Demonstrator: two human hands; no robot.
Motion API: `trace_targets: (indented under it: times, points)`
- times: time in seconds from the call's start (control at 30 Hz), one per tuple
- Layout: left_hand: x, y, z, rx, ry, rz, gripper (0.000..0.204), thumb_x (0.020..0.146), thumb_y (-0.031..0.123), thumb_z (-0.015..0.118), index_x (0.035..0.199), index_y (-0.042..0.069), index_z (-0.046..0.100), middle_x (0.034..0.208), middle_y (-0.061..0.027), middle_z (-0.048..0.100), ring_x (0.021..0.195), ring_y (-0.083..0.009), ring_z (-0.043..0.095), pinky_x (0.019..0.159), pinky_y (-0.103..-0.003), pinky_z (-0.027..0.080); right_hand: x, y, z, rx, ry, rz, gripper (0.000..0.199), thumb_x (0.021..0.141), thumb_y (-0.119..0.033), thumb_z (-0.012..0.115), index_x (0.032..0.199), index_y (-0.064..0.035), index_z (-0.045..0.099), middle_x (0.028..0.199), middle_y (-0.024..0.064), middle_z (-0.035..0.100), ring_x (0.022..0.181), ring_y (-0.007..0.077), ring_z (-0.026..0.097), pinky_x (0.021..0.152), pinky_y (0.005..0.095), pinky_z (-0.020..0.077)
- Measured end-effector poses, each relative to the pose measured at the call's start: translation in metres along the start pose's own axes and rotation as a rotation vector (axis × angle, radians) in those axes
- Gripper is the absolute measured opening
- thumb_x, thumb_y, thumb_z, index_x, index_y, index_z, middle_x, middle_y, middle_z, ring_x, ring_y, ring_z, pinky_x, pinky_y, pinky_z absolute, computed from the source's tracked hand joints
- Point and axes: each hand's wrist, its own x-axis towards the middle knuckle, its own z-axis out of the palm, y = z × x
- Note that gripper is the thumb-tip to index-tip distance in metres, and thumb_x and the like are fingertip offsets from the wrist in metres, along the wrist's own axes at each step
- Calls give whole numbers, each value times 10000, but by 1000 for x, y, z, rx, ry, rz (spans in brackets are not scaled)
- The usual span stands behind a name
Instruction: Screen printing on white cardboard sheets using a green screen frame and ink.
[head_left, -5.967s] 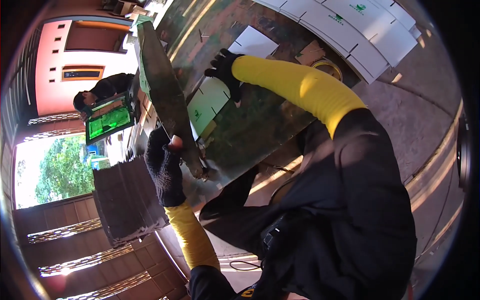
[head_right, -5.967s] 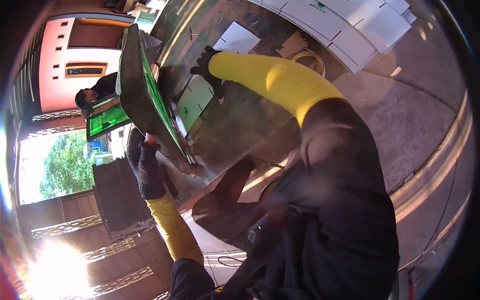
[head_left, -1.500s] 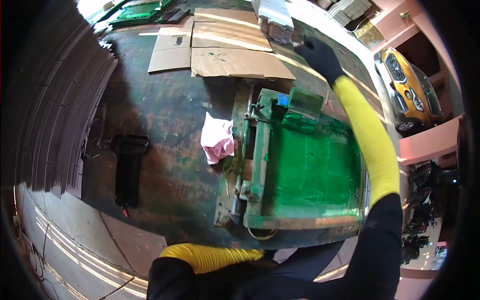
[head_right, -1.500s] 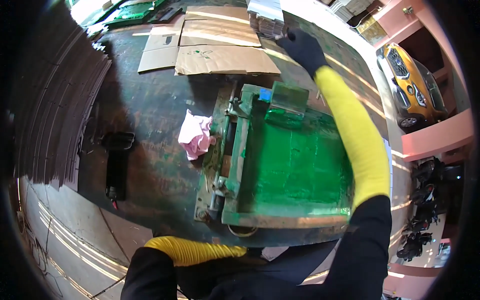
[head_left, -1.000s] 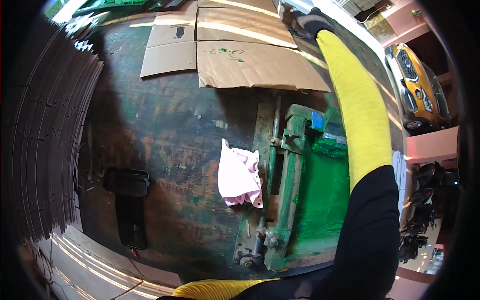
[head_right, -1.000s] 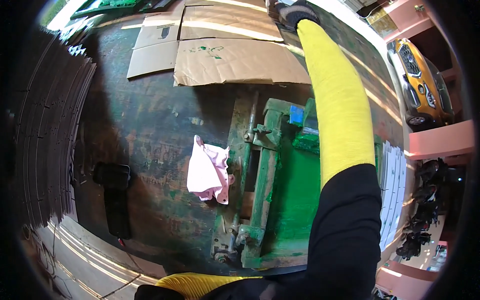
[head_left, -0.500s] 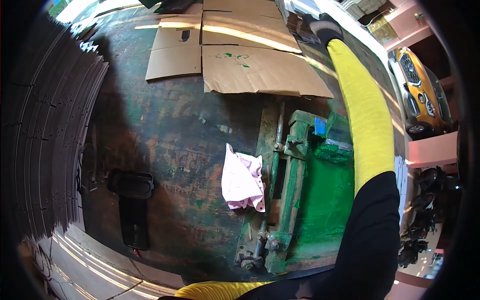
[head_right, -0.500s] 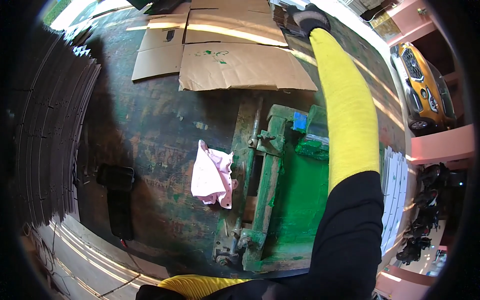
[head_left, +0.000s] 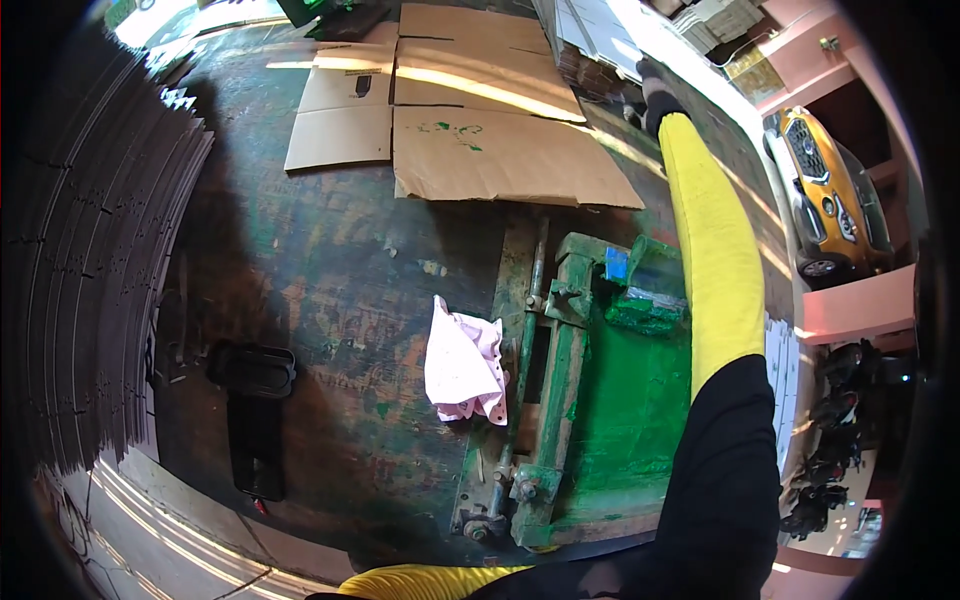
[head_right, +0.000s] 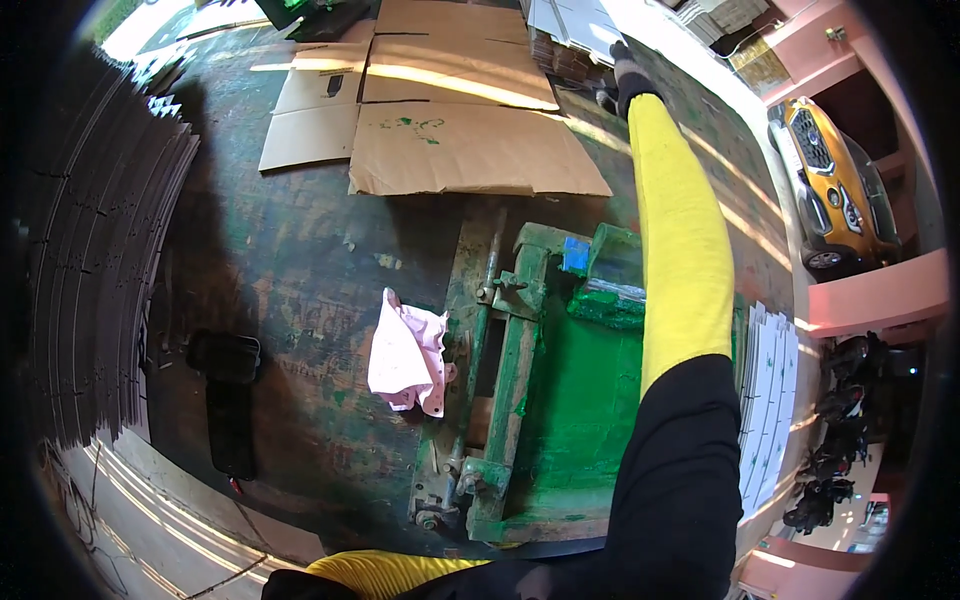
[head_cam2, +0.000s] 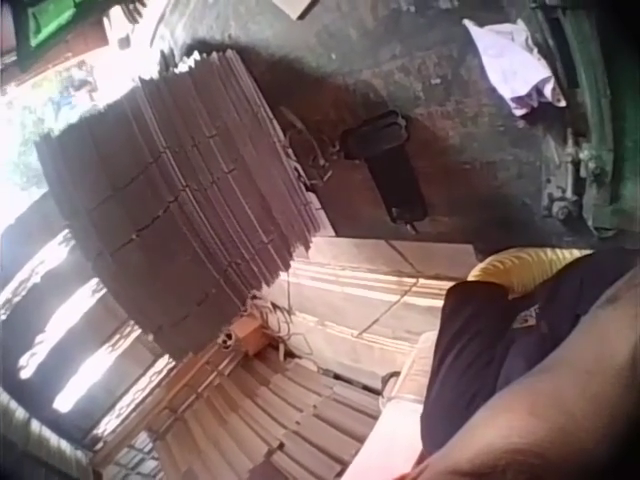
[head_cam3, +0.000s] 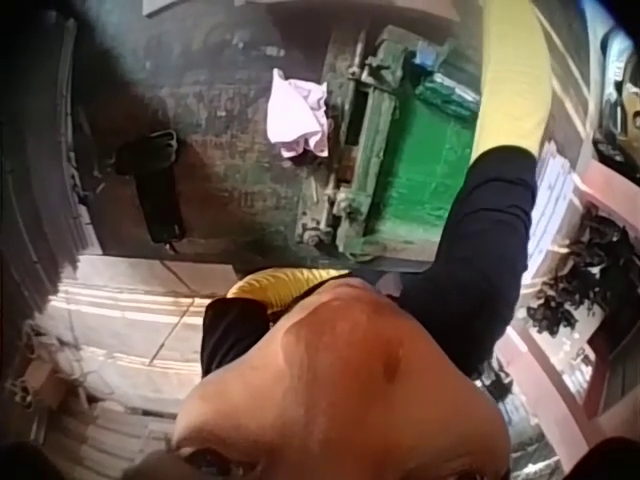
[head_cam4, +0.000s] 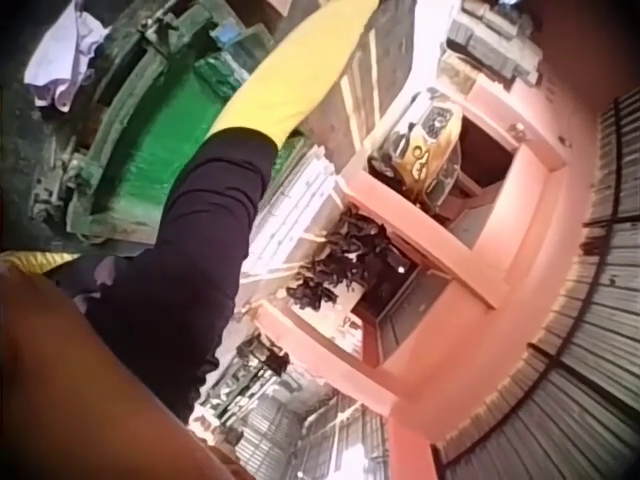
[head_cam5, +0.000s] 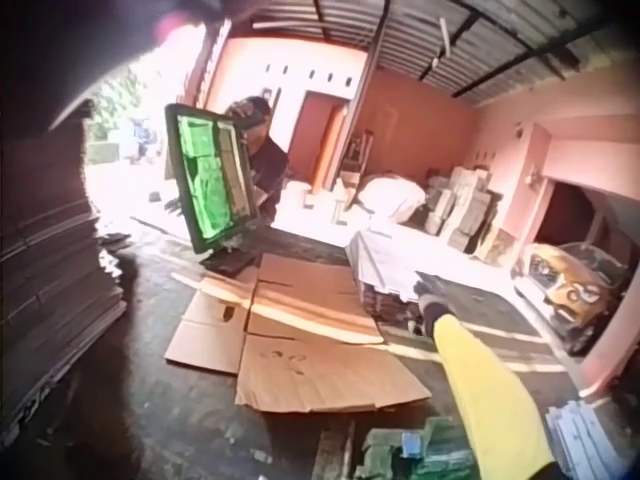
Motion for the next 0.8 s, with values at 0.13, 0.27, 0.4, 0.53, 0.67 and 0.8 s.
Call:
trace_targets:
  times: [0.13, 0.27, 0.4, 0.53, 0.67, 0.8]
  points:
    - [9, -4, -27, 34, 44, -21, 415, 973, 410, 620, 1252, 110, 685, 1120, -177, 709, 1054, -347, 668, 905, -447, 540, 56, 32, -18, 16, -50, -63, 595, 952, -522, 610, 1292, -34, 627, 1232, 136, 613, 993, 313, 672, 903, 450, 517]
    - [13, 14, -51, 91, 76, -19, 422, 971, 415, 621, 1255, 110, 684, 1132, -179, 706, 1068, -349, 665, 910, -446, 539, 90, 47, -75, 35, -66, -132, 470, 957, -439, 668, 1211, -45, 636, 1048, 91, 595, 885, 265, 668, 735, 418, 576]
    - [13, 66, -59, 170, 83, 28, 428, 969, 420, 621, 1257, 110, 683, 1144, -182, 704, 1081, -351, 662, 915, -445, 537, 13, 25, -213, 54, -8, -194, 382, 960, -377, 712, 1151, -54, 642, 911, 57, 582, 804, 229, 665, 609, 393, 620]
    - [-49, 94, -6, 127, 61, -101, 435, 967, 426, 621, 1260, 110, 682, 1156, -184, 702, 1094, -353, 659, 920, -444, 536, -227, -49, -231, 383, -150, -110, 307, 1008, -271, 674, 1213, -48, 625, 1001, 44, 655, 870, 188, 687, 699, 366, 621]
    - [-98, 164, 63, 75, 27, -145, 441, 965, 431, 622, 1263, 111, 680, 1168, -187, 700, 1108, -354, 656, 926, -444, 535, -435, -61, -359, 377, -105, -156, 299, 1031, -279, 655, 1218, -47, 632, 1028, 26, 675, 892, 155, 693, 766, 308, 580]
    - [-190, 277, 42, 172, 29, 93, 440, 969, 438, 619, 1166, 59, 724, 1179, -192, 702, 1068, -317, 668, 944, -449, 521, -608, 66, -475, 7, 45, 7, 154, 1014, -147, 656, 1075, -16, 709, 971, 110, 732, 891, 237, 709, 758, 382, 569]
